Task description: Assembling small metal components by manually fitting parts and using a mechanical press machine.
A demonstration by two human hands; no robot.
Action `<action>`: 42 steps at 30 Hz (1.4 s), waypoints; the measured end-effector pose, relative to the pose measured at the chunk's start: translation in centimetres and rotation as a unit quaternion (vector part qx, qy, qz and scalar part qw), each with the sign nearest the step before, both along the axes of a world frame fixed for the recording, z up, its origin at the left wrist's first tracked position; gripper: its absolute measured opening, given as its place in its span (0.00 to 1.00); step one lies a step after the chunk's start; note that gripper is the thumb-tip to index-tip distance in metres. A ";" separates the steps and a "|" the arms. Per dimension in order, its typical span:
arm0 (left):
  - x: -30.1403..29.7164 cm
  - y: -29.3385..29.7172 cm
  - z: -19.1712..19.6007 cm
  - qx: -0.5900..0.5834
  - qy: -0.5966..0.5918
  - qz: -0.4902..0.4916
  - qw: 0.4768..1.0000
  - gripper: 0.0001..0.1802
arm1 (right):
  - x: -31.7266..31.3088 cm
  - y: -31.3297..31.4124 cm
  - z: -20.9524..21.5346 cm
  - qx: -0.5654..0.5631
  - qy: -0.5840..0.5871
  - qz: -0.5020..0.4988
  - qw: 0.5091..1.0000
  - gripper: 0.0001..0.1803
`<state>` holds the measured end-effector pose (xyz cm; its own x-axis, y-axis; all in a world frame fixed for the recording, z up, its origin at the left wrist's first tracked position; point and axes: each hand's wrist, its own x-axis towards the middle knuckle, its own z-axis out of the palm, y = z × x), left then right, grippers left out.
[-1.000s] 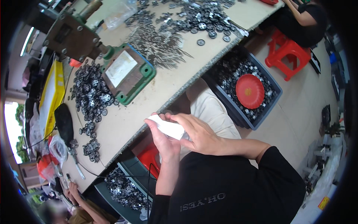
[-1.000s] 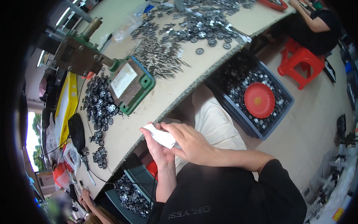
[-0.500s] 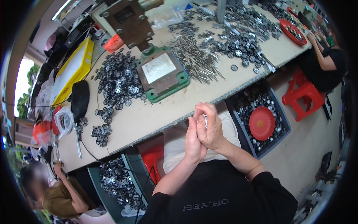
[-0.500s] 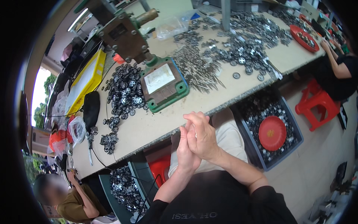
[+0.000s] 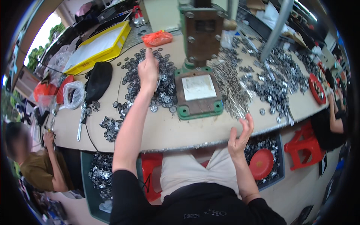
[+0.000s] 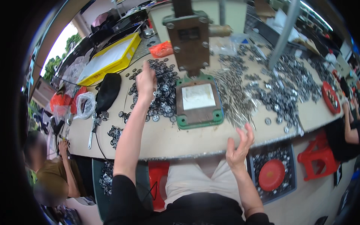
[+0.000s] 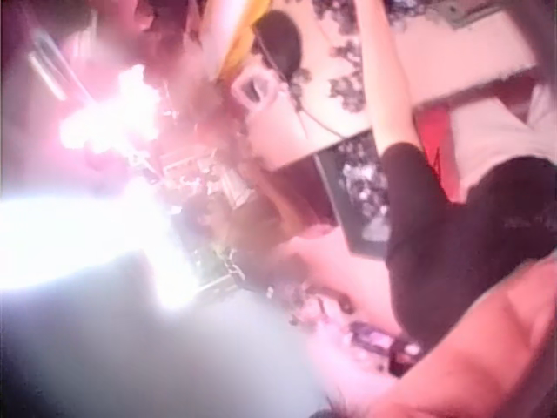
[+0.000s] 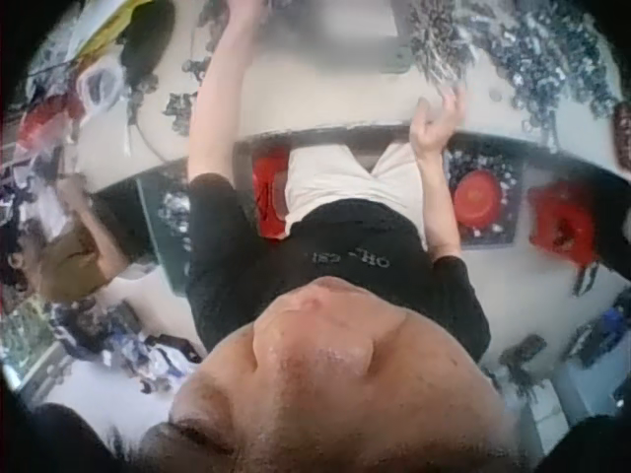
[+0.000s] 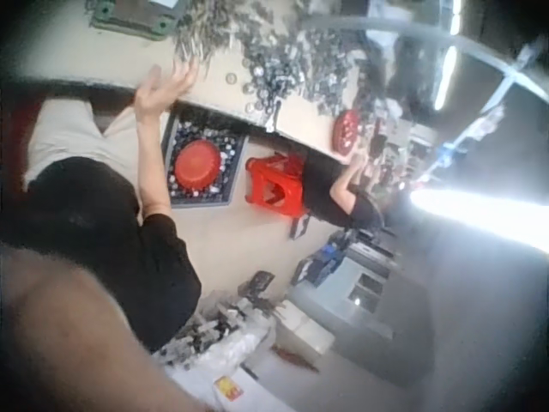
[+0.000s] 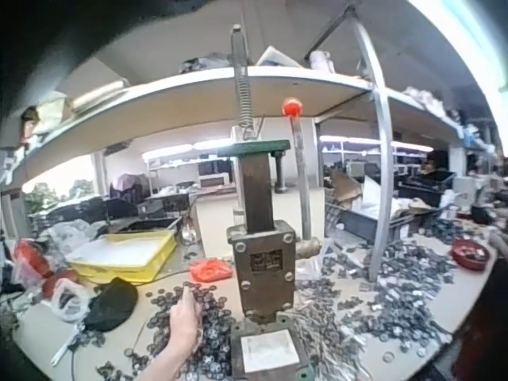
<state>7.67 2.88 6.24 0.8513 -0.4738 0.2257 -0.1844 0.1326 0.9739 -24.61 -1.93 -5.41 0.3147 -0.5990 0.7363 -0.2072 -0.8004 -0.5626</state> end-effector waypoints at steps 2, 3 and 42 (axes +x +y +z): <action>6.1 -4.9 -1.7 0.082 0.099 0.021 0.992 0.30 | 0.8 -0.4 -0.9 -0.025 0.040 -0.022 0.999 0.21; 9.1 -8.0 -3.7 0.013 0.196 -0.077 0.978 0.30 | 0.8 -0.2 -1.1 -0.057 0.070 -0.038 0.995 0.20; 11.8 -5.8 -4.2 0.352 -0.460 0.090 0.810 0.13 | 1.5 0.3 -0.9 -0.031 0.056 -0.036 0.997 0.13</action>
<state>19.51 -2.88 2.04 0.5454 -0.6471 0.5326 -0.8299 -0.5057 0.2355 -23.09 -1.67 -6.30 0.3551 -0.5767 0.7357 -0.3239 -0.8142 -0.4819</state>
